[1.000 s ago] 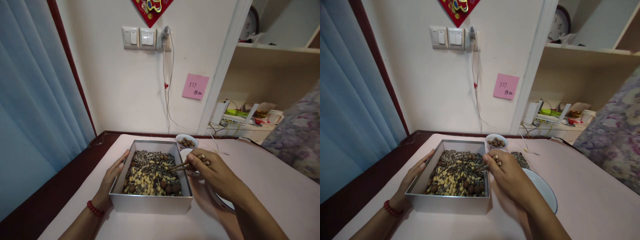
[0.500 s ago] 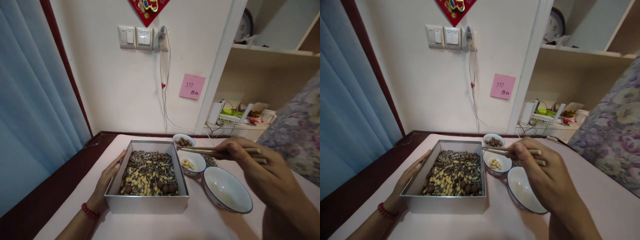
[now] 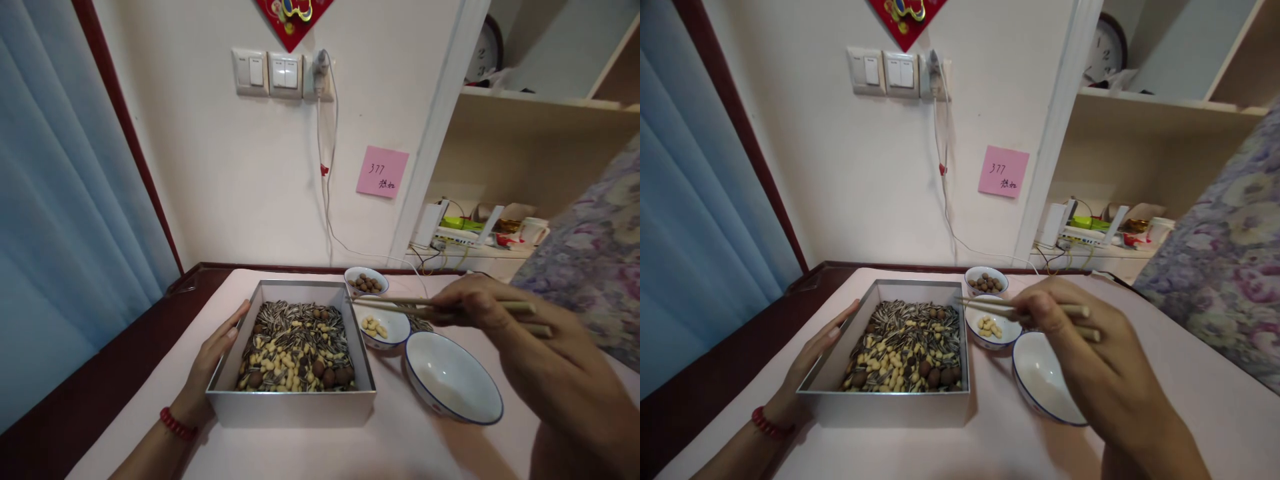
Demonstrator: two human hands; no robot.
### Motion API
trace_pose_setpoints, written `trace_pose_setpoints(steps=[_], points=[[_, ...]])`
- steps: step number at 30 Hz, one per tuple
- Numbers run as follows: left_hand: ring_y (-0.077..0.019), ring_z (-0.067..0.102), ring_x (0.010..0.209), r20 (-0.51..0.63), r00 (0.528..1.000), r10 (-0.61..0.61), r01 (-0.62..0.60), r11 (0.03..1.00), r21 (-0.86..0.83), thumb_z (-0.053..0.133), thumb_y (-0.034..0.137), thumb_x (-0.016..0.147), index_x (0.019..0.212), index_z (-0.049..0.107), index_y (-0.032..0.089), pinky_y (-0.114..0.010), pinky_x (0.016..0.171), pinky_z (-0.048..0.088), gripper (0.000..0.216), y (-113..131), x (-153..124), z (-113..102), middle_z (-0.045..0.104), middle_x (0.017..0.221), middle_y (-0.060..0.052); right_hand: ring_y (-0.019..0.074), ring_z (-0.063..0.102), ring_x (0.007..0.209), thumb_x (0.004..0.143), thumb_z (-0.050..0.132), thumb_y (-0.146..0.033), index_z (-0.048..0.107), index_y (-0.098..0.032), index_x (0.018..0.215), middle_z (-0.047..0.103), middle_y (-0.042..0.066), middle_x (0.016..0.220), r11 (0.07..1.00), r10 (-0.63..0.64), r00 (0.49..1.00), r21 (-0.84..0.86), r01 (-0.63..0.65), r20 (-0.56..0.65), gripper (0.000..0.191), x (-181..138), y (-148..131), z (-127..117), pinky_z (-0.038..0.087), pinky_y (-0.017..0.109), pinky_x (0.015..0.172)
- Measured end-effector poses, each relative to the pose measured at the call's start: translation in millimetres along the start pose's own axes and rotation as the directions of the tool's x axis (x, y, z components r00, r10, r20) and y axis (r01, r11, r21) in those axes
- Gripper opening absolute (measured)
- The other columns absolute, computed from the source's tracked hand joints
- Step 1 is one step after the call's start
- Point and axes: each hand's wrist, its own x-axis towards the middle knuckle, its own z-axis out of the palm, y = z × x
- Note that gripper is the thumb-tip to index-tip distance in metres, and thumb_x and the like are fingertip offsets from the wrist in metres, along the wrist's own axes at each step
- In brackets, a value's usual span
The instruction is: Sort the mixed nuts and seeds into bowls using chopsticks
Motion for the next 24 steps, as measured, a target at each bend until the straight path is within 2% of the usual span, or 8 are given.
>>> trace_pose_setpoints(steps=[4,7,10,15,24], points=[[-0.0315,0.036,0.143,-0.001,1.0,-0.004,0.004,1.0,-0.011,0.063,0.05,0.086,0.133,0.062,0.033,-0.044,0.118,0.03,0.051,-3,1,-2,0.044,0.154,0.003,0.0183,0.061,0.074,0.101,0.045,-0.046,0.063,-0.024,0.08,0.065,0.002,0.079,0.999,-0.022,0.949,-0.019,0.03,0.314,0.035,-3,-8,23,0.046,0.031,0.065],[-0.031,0.033,0.145,0.004,1.0,0.006,-0.006,1.0,0.01,0.063,0.051,0.086,0.133,0.061,0.032,-0.044,0.119,0.027,0.052,-3,1,-3,0.043,0.154,0.002,0.0174,0.056,0.07,0.102,0.039,-0.047,0.055,-0.023,0.075,0.061,0.002,0.076,0.993,0.047,0.907,-0.122,0.004,0.42,0.04,-2,-10,41,0.042,0.032,0.063],[-0.0312,0.033,0.144,-0.006,1.0,0.014,-0.014,1.0,0.024,0.064,0.051,0.085,0.133,0.062,0.03,-0.045,0.12,0.025,0.053,-1,0,-2,0.045,0.153,0.001,0.0173,0.053,0.07,0.102,0.037,-0.046,0.051,-0.022,0.074,0.058,0.001,0.076,0.977,0.111,0.882,-0.211,-0.013,0.458,0.039,-1,-11,55,0.038,0.032,0.063],[-0.033,0.036,0.143,-0.012,1.0,0.0,0.0,1.0,-0.01,0.065,0.05,0.084,0.133,0.062,0.029,-0.045,0.118,0.029,0.054,2,-1,1,0.046,0.153,0.0,0.017,0.051,0.069,0.103,0.037,-0.044,0.049,-0.022,0.071,0.058,0.002,0.076,0.969,0.112,0.876,-0.248,0.008,0.47,0.04,1,-8,68,0.035,0.031,0.063],[-0.0315,0.036,0.143,0.002,1.0,-0.009,0.009,1.0,-0.016,0.064,0.05,0.084,0.133,0.062,0.031,-0.043,0.118,0.031,0.053,1,-1,0,0.045,0.153,0.003,0.0174,0.052,0.069,0.102,0.037,-0.049,0.053,-0.022,0.075,0.058,0.002,0.075,0.986,0.093,0.894,-0.164,-0.022,0.438,0.041,1,-1,61,0.038,0.031,0.063]])
